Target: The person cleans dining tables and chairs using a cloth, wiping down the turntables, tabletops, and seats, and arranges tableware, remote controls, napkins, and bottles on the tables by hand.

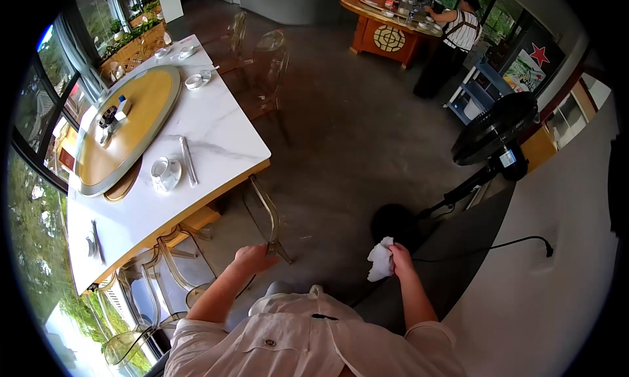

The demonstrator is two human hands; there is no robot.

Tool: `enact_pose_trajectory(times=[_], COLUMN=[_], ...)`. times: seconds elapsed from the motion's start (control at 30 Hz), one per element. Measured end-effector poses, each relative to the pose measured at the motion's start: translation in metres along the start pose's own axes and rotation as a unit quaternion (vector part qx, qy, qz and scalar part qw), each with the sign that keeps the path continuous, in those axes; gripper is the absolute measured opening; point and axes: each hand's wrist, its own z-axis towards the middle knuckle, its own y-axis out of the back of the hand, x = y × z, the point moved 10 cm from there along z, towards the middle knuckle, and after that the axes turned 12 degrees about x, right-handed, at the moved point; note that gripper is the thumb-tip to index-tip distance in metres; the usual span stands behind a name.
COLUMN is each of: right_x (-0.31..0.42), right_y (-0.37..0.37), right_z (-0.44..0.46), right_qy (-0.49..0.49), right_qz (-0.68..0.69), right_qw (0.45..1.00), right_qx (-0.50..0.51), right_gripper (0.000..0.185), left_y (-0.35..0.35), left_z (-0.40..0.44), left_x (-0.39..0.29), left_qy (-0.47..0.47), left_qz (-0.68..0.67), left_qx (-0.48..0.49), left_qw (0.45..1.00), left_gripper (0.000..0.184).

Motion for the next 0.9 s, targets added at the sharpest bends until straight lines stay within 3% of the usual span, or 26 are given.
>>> enact_pose_trajectory(times=[0.1,0.2,0.27,0.33,0.4,0.47,0.53,0.6,0.63,0.77,0.83,0.87,0.9], right_x=[0.04,0.057,0.086,0.117,0.155,0.171,0.191,0.236,0.257,0.3,0.324,0.337,0.353], right_y=[-0.027,-0.057,-0.09,-0.118,-0.132,-0.128,-0.12,-0.124,-0.123,-0.121,-0.129,-0.132,-0.138], right_z=[0.05,0.11,0.135,0.172,0.207,0.268,0.313,0.342,0.352,0.423,0.451,0.463,0.478], right_qy=[0.032,0.019,-0.024,-0.028,-0.064,-0.049,-0.129,-0.124,-0.141,-0.153,-0.158,-0.156,-0.135], right_qz=[-0.036,-0.128,-0.157,-0.171,-0.171,-0.157,-0.143,-0.13,-0.143,-0.181,-0.241,-0.244,-0.245], right_qw=[0.998,0.989,0.975,0.959,0.955,0.955,0.951,0.947,0.946,0.933,0.908,0.906,0.902], right_qx=[0.028,0.076,0.156,0.224,0.234,0.246,0.243,0.265,0.255,0.272,0.304,0.308,0.329], right_gripper=[0.025,0.03,0.034,0.035,0.034,0.032,0.027,0.03,0.033,0.046,0.05,0.05,0.05], left_y=[0.02,0.05,0.083,0.126,0.164,0.196,0.226,0.266,0.291,0.346,0.366,0.378,0.395], left_z=[0.041,0.108,0.148,0.177,0.204,0.254,0.294,0.332,0.337,0.4,0.436,0.452,0.473], left_x=[-0.018,-0.05,-0.103,-0.162,-0.221,-0.246,-0.255,-0.26,-0.265,-0.249,-0.233,-0.229,-0.218], left_qy=[-0.011,-0.06,-0.183,-0.279,-0.372,-0.357,-0.331,-0.329,-0.378,-0.328,-0.299,-0.297,-0.286], left_qz=[0.051,-0.039,-0.185,-0.138,-0.054,-0.103,-0.148,-0.153,-0.135,-0.188,-0.351,-0.353,-0.442], left_qx=[0.091,0.042,-0.004,-0.148,-0.221,-0.197,-0.168,-0.132,-0.179,-0.095,-0.035,-0.041,-0.06], left_qw=[0.995,0.997,0.965,0.939,0.9,0.907,0.917,0.923,0.898,0.921,0.887,0.886,0.848], left_gripper=[0.053,0.054,0.061,0.072,0.076,0.071,0.067,0.052,0.036,0.025,0.025,0.025,0.026])
